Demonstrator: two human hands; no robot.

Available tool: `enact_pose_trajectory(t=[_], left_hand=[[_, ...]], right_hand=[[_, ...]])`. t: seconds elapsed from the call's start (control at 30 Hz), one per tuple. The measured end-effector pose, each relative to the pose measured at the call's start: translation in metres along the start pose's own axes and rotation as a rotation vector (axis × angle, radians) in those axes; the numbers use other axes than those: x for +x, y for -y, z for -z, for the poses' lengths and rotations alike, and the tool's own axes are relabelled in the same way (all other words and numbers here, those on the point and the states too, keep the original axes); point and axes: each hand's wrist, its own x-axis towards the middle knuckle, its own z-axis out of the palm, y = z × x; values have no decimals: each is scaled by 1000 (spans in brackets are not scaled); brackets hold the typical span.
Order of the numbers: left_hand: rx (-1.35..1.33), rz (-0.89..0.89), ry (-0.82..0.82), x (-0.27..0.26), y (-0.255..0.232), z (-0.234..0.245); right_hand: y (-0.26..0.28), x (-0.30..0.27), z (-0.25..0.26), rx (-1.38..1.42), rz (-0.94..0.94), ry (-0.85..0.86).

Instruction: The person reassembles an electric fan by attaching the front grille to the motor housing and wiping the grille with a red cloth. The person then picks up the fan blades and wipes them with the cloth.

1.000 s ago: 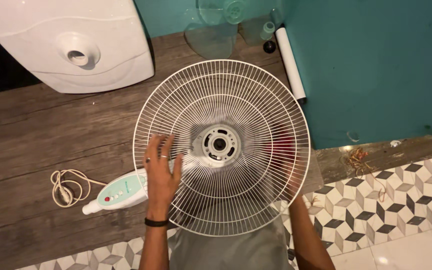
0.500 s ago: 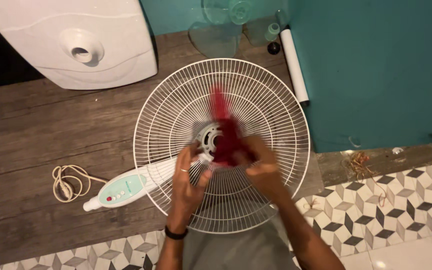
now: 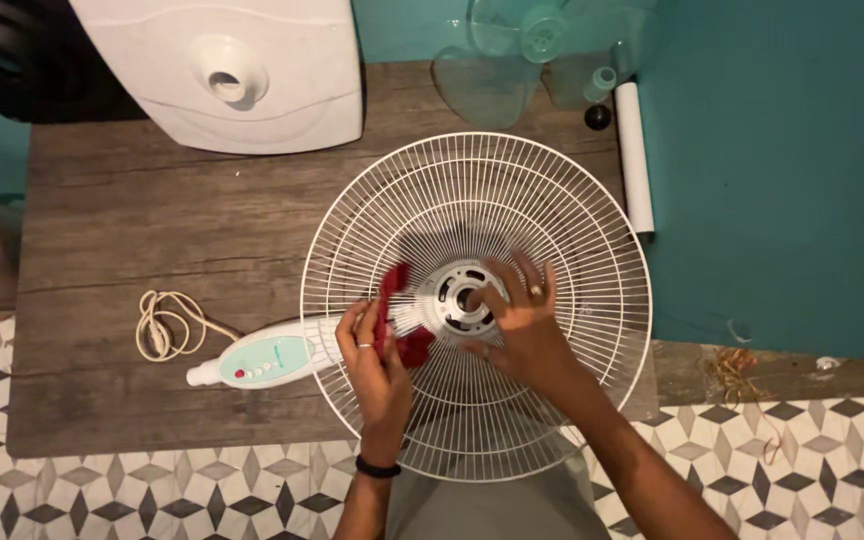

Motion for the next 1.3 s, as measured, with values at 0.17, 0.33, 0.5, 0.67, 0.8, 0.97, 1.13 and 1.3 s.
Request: enact_pose_trajectory(t=[0.17, 0.33, 0.5, 0.67, 0.8, 0.97, 1.13, 1.3], left_hand=[[568, -158, 93, 4, -6, -14], [582, -225, 161, -17, -9, -19], [571, -219, 181, -20, 0, -28], [593, -257, 235, 30, 19, -38], [576, -234, 223, 43, 14, -41], [156, 244, 255, 6, -17, -41], [397, -21, 294, -30, -26, -34], [613, -184, 167, -31, -9, -44]], right_hand=[[-24, 36, -20, -27, 88, 50], [-34, 30, -26, -116, 147, 35], [-30, 17, -39, -182, 202, -177], [-27, 10, -51, -214, 166, -259], [-29, 7, -52, -210, 153, -250], [-32, 6, -50, -152, 178, -227], [-33, 9, -48, -142, 189, -218], [-30, 8, -50, -124, 204, -314]])
